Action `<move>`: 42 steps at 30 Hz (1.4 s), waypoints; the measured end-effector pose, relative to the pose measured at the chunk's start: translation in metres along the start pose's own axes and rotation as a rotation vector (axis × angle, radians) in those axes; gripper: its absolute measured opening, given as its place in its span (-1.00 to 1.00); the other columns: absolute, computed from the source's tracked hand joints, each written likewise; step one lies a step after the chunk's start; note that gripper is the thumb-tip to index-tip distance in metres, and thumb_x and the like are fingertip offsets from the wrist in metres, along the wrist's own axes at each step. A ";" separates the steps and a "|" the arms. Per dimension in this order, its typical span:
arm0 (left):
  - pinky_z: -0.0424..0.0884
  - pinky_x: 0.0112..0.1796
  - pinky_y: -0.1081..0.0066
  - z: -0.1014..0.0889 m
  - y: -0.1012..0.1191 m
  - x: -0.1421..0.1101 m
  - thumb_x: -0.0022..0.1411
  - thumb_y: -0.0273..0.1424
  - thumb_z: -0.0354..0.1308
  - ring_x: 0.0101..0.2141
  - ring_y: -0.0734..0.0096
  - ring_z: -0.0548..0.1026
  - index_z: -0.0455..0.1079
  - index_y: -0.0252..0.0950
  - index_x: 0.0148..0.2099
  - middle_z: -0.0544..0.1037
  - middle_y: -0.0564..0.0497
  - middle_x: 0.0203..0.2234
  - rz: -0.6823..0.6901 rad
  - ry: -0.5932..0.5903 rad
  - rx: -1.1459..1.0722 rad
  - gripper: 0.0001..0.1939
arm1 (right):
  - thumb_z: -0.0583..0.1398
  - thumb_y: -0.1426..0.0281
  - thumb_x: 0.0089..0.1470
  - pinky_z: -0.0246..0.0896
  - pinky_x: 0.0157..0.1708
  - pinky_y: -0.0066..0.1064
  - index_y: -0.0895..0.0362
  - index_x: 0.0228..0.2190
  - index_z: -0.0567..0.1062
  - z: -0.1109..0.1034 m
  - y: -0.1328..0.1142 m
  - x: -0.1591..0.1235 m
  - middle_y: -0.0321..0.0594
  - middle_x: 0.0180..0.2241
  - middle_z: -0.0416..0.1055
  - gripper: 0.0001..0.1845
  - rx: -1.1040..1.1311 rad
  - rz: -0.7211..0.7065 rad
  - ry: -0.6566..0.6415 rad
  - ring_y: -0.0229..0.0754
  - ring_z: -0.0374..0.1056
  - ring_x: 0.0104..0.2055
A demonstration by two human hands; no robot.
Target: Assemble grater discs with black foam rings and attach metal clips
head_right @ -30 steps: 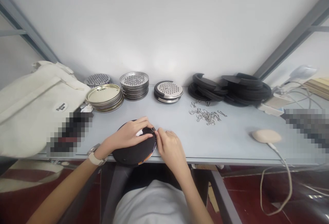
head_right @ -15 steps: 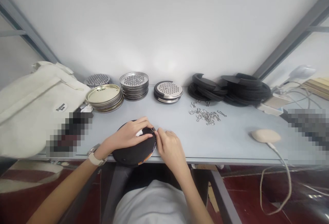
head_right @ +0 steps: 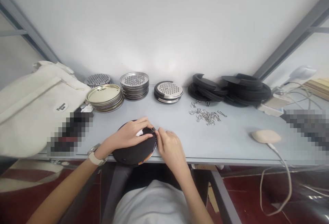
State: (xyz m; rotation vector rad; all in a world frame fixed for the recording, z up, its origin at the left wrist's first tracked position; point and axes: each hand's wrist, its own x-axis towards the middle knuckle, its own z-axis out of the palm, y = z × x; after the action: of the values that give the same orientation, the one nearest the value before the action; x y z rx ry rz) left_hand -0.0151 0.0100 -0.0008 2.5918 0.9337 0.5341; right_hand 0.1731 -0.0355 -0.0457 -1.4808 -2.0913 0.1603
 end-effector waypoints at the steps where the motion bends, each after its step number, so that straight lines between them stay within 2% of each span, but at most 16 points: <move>1: 0.33 -0.25 0.41 0.000 0.000 0.000 0.33 -0.23 -0.01 -0.30 0.41 0.44 0.29 -0.25 -0.10 0.40 0.01 -0.21 0.001 -0.001 0.002 -0.78 | -0.11 0.33 0.31 0.02 -0.45 -0.43 0.09 -0.44 0.26 0.000 0.000 0.000 -0.27 -0.55 0.29 -0.70 0.001 0.002 0.000 -0.21 0.21 -0.49; 42: 0.35 -0.24 0.42 0.001 0.001 -0.001 0.32 -0.23 0.01 -0.29 0.43 0.45 0.29 -0.23 -0.06 0.38 0.03 -0.19 -0.029 0.002 0.035 -0.77 | -0.11 0.32 0.32 0.00 -0.42 -0.43 0.09 -0.44 0.24 0.001 0.001 0.000 -0.27 -0.55 0.28 -0.70 -0.023 -0.008 -0.015 -0.20 0.20 -0.48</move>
State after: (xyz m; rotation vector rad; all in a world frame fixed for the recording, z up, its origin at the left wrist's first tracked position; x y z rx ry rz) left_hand -0.0147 0.0088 -0.0020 2.6048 0.9873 0.5168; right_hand 0.1733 -0.0352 -0.0470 -1.4889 -2.1170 0.1448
